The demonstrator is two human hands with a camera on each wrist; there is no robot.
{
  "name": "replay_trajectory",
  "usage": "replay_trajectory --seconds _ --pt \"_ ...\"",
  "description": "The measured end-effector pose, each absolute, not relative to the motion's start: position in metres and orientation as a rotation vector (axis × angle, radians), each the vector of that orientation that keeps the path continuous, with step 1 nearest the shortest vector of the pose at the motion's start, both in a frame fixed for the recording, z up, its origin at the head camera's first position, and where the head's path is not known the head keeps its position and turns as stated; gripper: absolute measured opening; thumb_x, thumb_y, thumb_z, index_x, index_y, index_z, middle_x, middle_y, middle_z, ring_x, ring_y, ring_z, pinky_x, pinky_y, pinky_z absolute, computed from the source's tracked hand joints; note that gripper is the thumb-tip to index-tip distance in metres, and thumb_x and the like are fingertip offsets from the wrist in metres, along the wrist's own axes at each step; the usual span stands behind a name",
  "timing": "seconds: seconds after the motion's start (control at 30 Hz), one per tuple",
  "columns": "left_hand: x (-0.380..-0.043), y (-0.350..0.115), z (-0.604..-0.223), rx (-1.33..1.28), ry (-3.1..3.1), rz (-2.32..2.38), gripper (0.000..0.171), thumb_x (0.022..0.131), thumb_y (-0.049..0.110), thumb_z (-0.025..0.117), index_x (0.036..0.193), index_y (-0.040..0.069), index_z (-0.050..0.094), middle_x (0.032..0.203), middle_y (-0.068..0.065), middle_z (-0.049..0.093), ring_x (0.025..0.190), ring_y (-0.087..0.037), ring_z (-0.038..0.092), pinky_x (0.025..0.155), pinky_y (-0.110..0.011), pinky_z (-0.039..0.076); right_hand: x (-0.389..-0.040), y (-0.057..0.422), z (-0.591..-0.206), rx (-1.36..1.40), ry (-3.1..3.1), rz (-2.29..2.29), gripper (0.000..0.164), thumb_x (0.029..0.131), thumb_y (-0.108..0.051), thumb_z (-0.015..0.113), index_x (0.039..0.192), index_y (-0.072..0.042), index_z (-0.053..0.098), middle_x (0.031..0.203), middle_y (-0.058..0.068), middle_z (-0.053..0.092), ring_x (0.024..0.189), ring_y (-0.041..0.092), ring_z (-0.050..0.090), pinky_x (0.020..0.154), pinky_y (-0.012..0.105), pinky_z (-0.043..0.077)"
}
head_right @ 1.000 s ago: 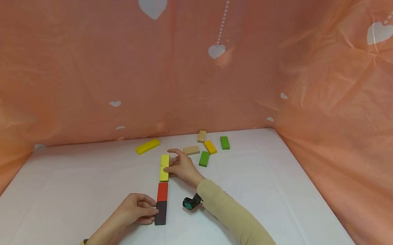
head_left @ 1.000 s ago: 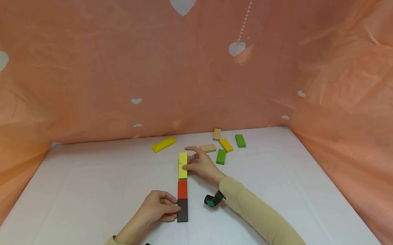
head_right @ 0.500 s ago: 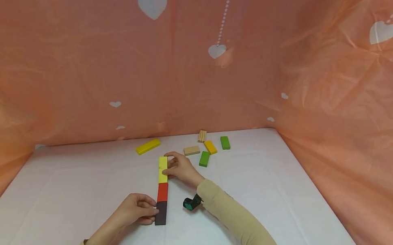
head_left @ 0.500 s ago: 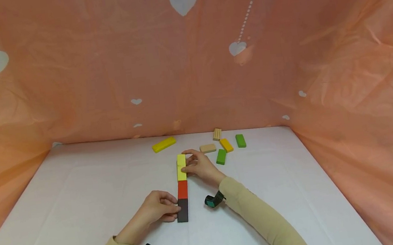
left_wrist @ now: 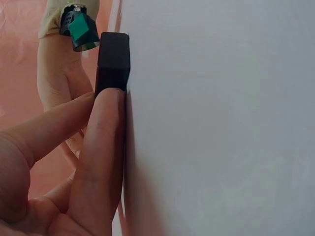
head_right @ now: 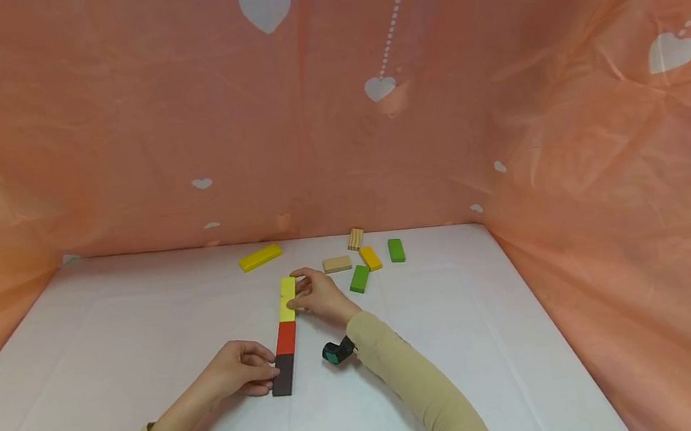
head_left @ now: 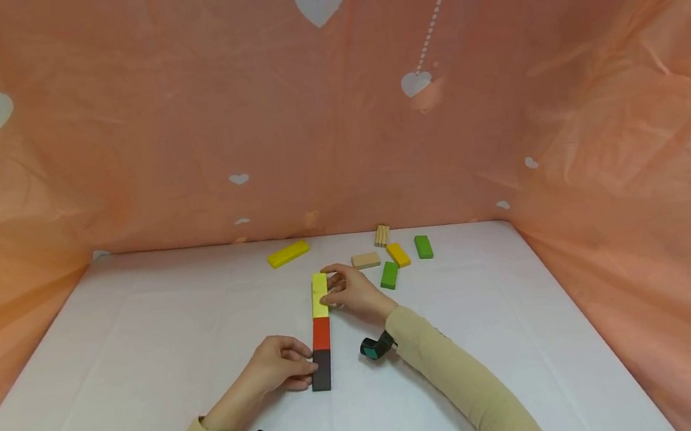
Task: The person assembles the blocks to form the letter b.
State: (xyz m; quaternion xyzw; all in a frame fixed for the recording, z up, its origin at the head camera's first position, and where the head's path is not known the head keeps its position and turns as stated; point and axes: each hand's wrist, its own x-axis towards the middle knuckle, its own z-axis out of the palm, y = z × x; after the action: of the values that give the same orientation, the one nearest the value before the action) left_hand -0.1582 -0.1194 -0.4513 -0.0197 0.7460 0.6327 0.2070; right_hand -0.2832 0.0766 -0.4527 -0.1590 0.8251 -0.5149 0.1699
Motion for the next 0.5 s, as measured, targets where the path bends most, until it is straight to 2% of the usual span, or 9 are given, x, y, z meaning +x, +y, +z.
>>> replay_trajectory --seconds 0.2,0.5 --pt "-0.159 -0.119 -0.451 -0.054 2.086 1.75 0.026 0.077 -0.005 0.076 0.097 -0.009 0.061 0.075 -0.01 0.06 0.058 -0.015 0.063 0.057 -0.031 0.06 -0.29 0.077 -0.454 -0.451 2.361 -1.383 0.057 0.082 -0.019 0.078 0.132 -0.01 0.052 0.11 0.005 0.059 0.094 0.02 0.057 0.078 0.027 0.054" --pt "-0.158 -0.119 -0.45 -0.06 2.085 1.754 0.027 0.077 -0.004 0.076 0.098 -0.01 0.06 0.075 -0.011 0.06 0.058 -0.015 0.063 0.057 -0.032 0.06 -0.296 0.076 -0.45 -0.471 2.397 -1.287 0.056 0.08 -0.019 0.079 0.128 -0.005 0.055 0.102 0.005 0.057 0.087 0.02 0.054 0.066 0.023 0.05"
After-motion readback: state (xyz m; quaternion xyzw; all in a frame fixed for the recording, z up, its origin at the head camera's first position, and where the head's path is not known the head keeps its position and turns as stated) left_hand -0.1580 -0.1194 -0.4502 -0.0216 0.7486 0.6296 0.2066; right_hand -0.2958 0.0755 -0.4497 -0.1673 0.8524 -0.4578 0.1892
